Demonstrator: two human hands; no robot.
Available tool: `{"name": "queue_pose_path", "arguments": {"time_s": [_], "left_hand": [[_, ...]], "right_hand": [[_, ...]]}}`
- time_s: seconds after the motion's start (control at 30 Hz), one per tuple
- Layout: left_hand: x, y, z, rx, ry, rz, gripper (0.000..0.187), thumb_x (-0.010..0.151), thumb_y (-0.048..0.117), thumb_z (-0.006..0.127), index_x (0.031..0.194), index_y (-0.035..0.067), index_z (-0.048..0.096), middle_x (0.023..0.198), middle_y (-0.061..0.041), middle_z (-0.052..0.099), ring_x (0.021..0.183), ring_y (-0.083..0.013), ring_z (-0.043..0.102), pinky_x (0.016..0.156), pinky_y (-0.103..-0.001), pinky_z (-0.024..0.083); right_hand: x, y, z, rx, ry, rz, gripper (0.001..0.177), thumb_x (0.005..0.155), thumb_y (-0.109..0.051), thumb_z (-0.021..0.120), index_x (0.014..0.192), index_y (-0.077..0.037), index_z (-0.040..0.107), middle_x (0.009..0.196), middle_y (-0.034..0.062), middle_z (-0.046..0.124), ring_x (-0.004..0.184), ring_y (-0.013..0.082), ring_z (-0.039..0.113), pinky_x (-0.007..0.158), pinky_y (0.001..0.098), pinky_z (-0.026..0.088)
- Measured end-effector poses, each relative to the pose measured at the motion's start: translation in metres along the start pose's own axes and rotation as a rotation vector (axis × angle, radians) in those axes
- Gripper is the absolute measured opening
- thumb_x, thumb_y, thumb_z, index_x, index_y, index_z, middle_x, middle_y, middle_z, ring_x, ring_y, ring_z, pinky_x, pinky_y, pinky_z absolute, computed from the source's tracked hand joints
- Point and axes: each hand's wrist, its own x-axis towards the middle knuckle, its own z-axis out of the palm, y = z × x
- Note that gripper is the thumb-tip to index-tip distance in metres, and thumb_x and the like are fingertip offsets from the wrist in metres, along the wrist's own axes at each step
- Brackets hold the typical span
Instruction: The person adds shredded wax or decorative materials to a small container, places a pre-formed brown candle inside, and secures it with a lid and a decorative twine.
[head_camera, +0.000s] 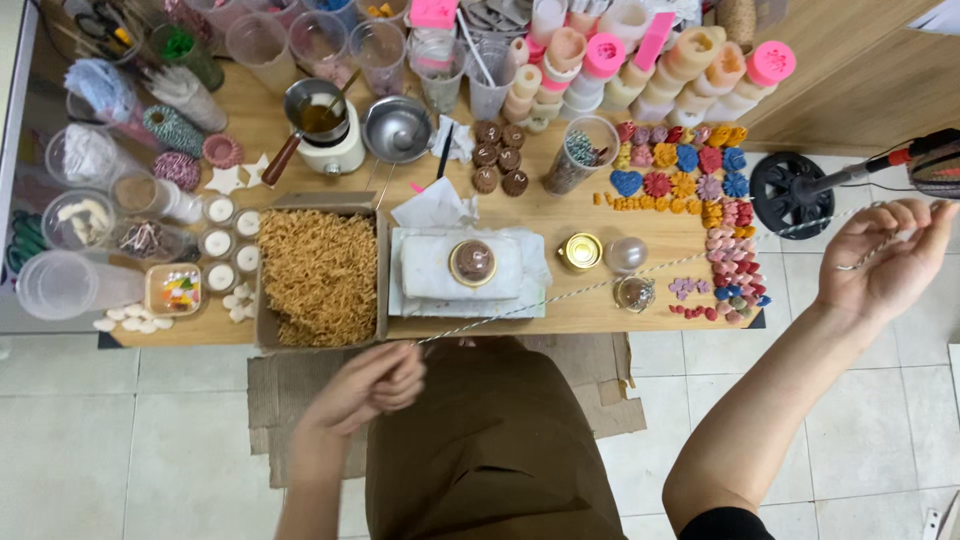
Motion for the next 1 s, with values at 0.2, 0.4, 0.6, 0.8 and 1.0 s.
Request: {"name": "queue_pose_path", "arguments": {"time_s": [0.2,0.4,0.6,0.8,1.0], "left_hand": [[-0.066,0.003,-0.031,-0.060,0.208,0.047,0.041,0.110,0.029,0.038,0.076,0.009,0.049,0.060,0.002,0.034,0.049,-0.0105,0.030,0.043,-0.024,0.028],[-0.038,0.020,-0.005,-0.056,0.249,0.157,0.032,0.110,0.030,0.044,0.089,0.009,0.056,0.072,0.001,0.047,0.068,-0.0132,0.047,0.068,-0.027,0.045],[0.050,0.019,0.068,-0.173,0.081,0.196,0.048,0.109,0.028,0.039,0.142,-0.005,0.054,0.132,-0.016,0.064,0.128,-0.0265,0.060,0.115,-0.042,0.045],[0.084,0.022,0.105,-0.207,-0.006,0.103,0.053,0.108,0.028,0.037,0.146,-0.008,0.048,0.144,-0.017,0.060,0.139,-0.0259,0.055,0.119,-0.041,0.042],[0.086,0.015,0.114,-0.222,-0.035,0.014,0.051,0.108,0.027,0.040,0.143,-0.009,0.050,0.136,-0.022,0.064,0.129,-0.0280,0.062,0.111,-0.040,0.049]], "right_hand": [[-0.022,0.028,0.026,-0.069,0.306,-0.092,0.019,0.122,-0.021,0.062,0.121,-0.004,0.054,0.102,0.0135,0.061,0.083,0.0163,0.056,0.082,0.0240,0.054],[-0.073,0.085,0.125,-0.792,0.223,0.086,0.016,0.112,-0.011,0.073,0.103,-0.009,0.060,0.092,0.0026,0.058,0.085,0.0132,0.056,0.086,0.0315,0.055],[-0.147,0.173,0.208,-0.701,-0.094,0.561,0.010,0.104,-0.011,0.062,0.094,-0.009,0.062,0.088,0.0035,0.063,0.082,0.0130,0.057,0.083,0.0333,0.049],[-0.176,0.215,0.245,-0.445,-0.168,0.778,0.011,0.108,-0.013,0.060,0.098,-0.008,0.061,0.082,0.0018,0.058,0.079,0.0148,0.060,0.078,0.0337,0.052],[-0.174,0.221,0.248,-0.452,-0.082,0.735,0.011,0.108,-0.013,0.060,0.098,-0.007,0.059,0.088,0.0024,0.060,0.085,0.0137,0.062,0.085,0.0381,0.059]]}}
